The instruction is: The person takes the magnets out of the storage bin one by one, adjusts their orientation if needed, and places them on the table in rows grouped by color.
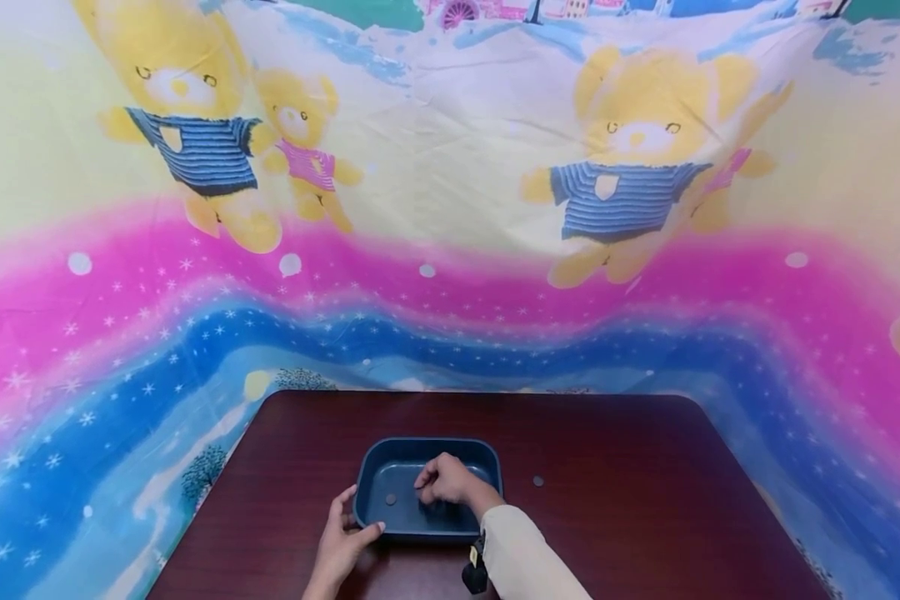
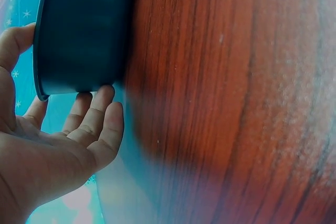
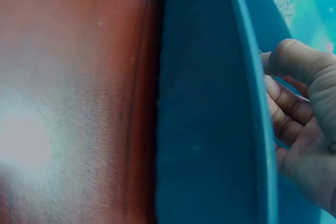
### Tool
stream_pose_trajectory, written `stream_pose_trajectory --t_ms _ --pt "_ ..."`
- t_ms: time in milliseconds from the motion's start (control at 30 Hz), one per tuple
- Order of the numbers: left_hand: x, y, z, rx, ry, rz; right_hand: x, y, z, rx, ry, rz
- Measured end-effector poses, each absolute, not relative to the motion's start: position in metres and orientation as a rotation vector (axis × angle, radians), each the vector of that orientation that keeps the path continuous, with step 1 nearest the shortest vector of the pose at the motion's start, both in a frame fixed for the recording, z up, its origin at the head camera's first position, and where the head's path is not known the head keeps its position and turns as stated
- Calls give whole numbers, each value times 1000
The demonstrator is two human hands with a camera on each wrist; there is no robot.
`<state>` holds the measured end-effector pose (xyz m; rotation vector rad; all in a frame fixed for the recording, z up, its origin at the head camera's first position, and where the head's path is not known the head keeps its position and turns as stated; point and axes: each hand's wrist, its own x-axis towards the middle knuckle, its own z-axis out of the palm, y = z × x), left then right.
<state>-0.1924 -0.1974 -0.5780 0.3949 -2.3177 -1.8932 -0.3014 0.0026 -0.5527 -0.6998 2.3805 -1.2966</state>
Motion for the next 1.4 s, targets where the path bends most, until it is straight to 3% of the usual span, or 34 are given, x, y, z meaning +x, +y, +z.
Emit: stream_pose_trajectory --t_ms 533,1400 --pt "-195 -196 -581 356 -2310 -1905 -300 12 -550 -781 2409 -1306" --pt "-195 -197 -582 373 -2379 -1867 -269 99 -529 -776 2454 -1480"
